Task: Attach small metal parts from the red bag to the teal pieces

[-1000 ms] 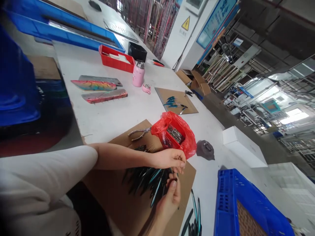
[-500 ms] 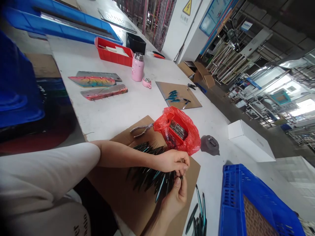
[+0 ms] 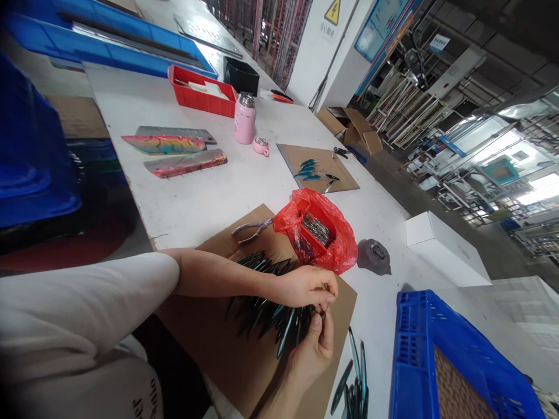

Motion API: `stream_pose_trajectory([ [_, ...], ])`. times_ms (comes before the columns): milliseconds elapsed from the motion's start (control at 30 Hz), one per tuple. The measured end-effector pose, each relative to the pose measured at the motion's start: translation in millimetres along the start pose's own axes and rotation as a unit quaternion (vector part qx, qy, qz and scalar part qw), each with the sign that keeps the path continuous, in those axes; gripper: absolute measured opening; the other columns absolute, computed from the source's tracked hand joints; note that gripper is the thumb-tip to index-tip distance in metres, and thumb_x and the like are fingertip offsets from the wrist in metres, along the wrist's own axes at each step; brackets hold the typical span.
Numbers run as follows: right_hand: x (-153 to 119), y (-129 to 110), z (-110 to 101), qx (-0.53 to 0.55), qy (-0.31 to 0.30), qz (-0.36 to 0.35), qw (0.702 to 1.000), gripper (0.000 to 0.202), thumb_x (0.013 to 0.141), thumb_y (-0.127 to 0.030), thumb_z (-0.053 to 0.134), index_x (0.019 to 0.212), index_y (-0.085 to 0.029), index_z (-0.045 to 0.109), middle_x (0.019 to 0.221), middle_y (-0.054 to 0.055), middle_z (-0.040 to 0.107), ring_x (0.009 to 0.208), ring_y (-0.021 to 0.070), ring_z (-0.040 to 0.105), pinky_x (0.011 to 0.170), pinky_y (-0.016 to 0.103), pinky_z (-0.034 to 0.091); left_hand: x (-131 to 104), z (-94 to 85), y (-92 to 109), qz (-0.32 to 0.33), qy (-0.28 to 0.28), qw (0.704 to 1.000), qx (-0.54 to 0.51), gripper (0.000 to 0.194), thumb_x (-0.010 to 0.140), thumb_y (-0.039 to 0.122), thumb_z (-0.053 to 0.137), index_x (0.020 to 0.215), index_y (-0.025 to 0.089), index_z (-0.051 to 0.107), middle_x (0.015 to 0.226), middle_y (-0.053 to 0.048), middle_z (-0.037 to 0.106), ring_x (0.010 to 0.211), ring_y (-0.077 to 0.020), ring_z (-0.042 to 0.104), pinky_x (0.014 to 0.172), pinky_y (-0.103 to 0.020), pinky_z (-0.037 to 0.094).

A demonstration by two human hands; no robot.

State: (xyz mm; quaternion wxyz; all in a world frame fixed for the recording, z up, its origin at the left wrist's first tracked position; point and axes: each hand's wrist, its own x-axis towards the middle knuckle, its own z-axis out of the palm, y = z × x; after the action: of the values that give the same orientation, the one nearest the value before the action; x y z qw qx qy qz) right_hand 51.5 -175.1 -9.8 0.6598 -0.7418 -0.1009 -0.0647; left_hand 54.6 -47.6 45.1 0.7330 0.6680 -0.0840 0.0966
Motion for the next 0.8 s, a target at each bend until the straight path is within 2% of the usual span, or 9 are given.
stream_pose_trajectory([
  [100,0,-2,1,0.013,0.035,0.035,0.999,0.047,0.071,-0.035,0.058,0.11,-0.01,0.054,0.11,0.011,0.059,0.098,0.0196,0.055,0.088,0.032,0.044,-1,-0.1,2,0.014,0.004,1.0,0.006,0.007,0.078,0.02,0.047,0.083,0.014,0.048,0.061,0.002,0.053,0.054,-0.0074,0.055,0.054,-0.019,0.046],
  [333,-1,-10,3,0.045,0.043,0.076,0.995,0.043,0.069,-0.031,0.061,0.108,-0.013,0.056,0.111,0.009,0.059,0.1,0.0193,0.055,0.092,0.034,0.041,-1,-0.2,1,0.011,0.005,1.0,0.007,0.007,0.078,0.02,0.048,0.083,0.015,0.047,0.061,0.003,0.053,0.054,-0.0071,0.055,0.054,-0.019,0.047],
  [800,-1,-8,4,0.047,0.063,0.075,0.994,0.044,0.067,-0.031,0.063,0.106,-0.013,0.058,0.108,0.008,0.06,0.099,0.0198,0.055,0.091,0.032,0.041,-1,0.2,1,-0.001,0.006,1.0,-0.03,0.006,0.078,0.017,0.047,0.083,0.014,0.046,0.063,0.002,0.053,0.057,-0.008,0.056,0.053,-0.02,0.048],
])
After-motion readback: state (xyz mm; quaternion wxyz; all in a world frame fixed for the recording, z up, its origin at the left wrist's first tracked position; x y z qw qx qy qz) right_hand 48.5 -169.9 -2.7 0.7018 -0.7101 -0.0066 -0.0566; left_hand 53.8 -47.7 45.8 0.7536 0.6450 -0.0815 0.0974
